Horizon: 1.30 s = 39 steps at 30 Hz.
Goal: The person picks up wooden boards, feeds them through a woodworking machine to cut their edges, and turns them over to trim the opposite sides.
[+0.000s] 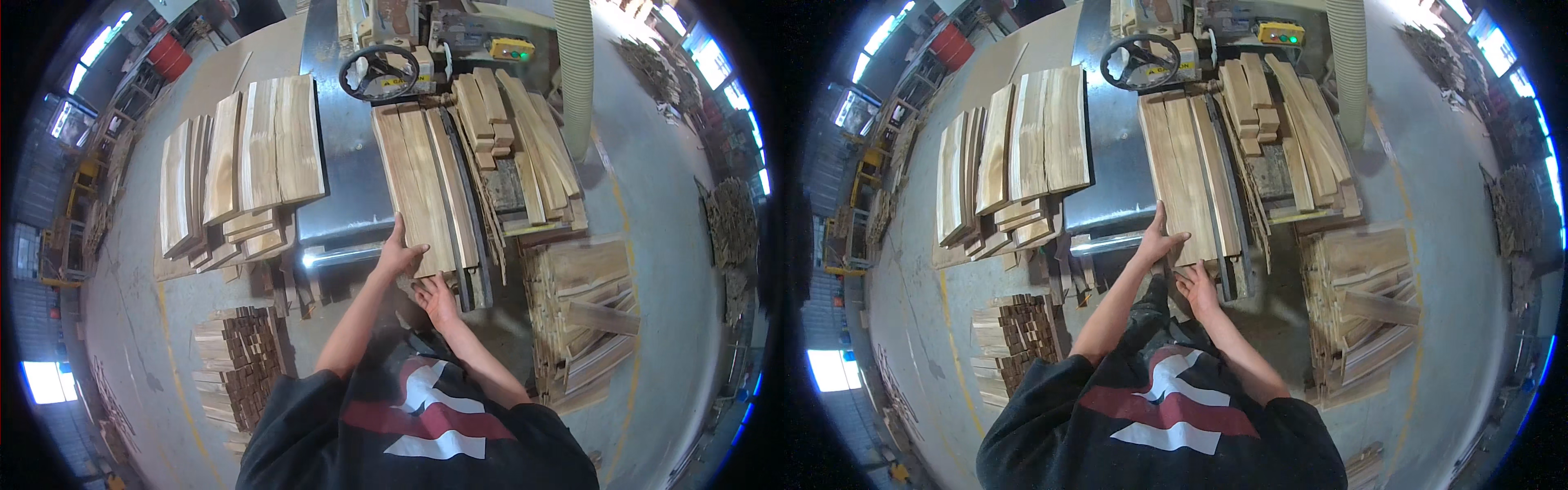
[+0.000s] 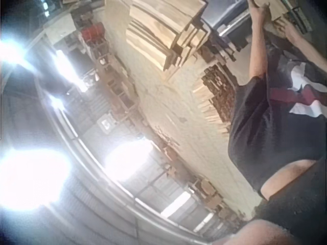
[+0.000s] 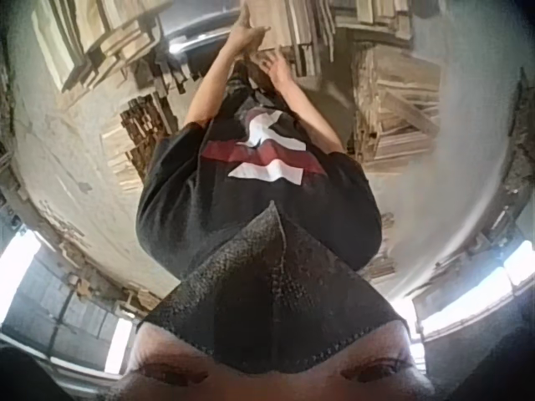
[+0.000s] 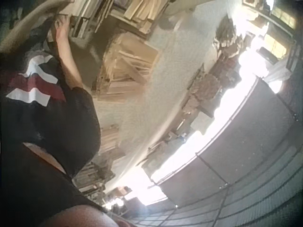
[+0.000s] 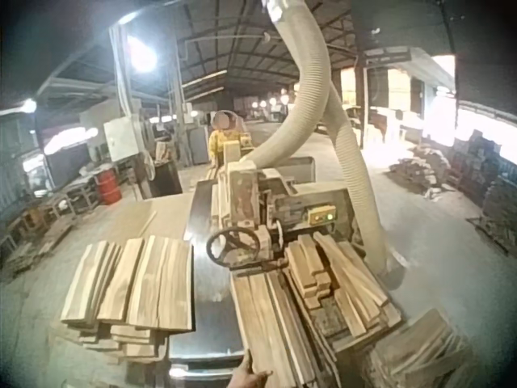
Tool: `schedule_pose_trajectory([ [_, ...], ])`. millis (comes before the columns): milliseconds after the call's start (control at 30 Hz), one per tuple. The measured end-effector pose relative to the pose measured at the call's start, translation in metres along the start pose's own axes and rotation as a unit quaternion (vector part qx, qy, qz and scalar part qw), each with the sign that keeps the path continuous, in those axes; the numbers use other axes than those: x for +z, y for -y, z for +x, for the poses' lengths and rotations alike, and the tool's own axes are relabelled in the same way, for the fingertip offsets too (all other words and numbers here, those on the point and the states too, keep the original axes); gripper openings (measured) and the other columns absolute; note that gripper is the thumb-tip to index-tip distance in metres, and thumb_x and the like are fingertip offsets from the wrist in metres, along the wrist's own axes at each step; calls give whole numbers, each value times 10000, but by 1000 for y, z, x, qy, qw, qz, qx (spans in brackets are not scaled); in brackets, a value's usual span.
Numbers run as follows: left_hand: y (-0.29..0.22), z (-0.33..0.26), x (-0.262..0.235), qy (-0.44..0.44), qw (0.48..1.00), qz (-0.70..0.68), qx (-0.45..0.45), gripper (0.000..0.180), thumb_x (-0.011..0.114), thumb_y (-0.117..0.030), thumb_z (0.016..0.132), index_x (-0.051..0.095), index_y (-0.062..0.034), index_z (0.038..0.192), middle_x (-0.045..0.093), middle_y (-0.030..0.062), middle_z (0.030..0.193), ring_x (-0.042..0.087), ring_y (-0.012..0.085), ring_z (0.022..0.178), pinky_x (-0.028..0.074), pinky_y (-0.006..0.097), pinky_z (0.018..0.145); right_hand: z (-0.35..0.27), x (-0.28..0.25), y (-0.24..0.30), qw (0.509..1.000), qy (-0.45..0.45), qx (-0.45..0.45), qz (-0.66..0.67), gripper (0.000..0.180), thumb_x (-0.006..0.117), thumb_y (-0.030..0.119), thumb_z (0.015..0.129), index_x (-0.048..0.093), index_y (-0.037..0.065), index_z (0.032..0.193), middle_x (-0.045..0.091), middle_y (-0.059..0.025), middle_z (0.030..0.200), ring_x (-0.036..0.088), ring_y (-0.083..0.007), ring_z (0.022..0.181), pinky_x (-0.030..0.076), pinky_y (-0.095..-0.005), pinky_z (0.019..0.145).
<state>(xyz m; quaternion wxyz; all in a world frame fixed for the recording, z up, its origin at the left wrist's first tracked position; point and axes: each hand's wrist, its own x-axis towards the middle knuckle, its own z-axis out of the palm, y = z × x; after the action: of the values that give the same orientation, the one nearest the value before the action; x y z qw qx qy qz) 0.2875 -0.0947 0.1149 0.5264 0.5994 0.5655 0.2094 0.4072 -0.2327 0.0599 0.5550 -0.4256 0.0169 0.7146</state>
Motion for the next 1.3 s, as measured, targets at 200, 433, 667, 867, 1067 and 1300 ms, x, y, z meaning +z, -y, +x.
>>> schedule_pose_trajectory([
  [200,-16,21,52,-229,931,285,-10,867,691,-526,856,315,-137,1533,458,298,1343,477,556,1158,386,525,1030,38,4,13,985,-88,-23,-150,495,419,494,1040,541,73,1271,698,-86,1075,702,-225,884,550,-352,737],
  [433,-17,74,54,-324,889,307,107,600,556,-456,952,493,-104,1434,397,325,1453,329,473,1390,309,566,1085,69,36,59,921,-167,-28,-350,509,404,520,1030,620,61,1075,685,-102,892,671,-172,702,520,-317,589],
  [667,-31,133,32,-342,876,323,107,571,538,-420,966,487,-95,1434,366,340,1464,326,480,1388,294,585,1089,106,93,94,950,-158,29,-267,485,413,493,1038,584,87,835,596,-16,661,545,-120,528,363,-288,451],
  [867,-49,185,15,-343,877,329,70,544,506,-389,985,470,-109,1450,358,332,1471,302,467,1406,270,597,1100,152,135,98,935,-244,-103,-235,530,462,472,1031,664,-17,1066,655,-130,917,621,-178,850,480,-321,713],
  [1067,-54,226,1,-364,885,286,46,537,469,-327,1000,415,-96,1481,356,314,1482,300,471,1401,236,617,1112,182,146,125,961,-199,-37,-190,468,470,492,1023,647,68,934,620,-17,736,561,-120,584,384,-283,470],
  [1300,-51,242,-34,-423,900,-19,105,387,510,-213,982,527,-37,1325,413,297,1426,357,458,1364,240,562,1133,227,160,148,973,-145,-10,-179,457,481,561,999,514,151,800,466,43,616,425,-77,487,296,-221,404],
])
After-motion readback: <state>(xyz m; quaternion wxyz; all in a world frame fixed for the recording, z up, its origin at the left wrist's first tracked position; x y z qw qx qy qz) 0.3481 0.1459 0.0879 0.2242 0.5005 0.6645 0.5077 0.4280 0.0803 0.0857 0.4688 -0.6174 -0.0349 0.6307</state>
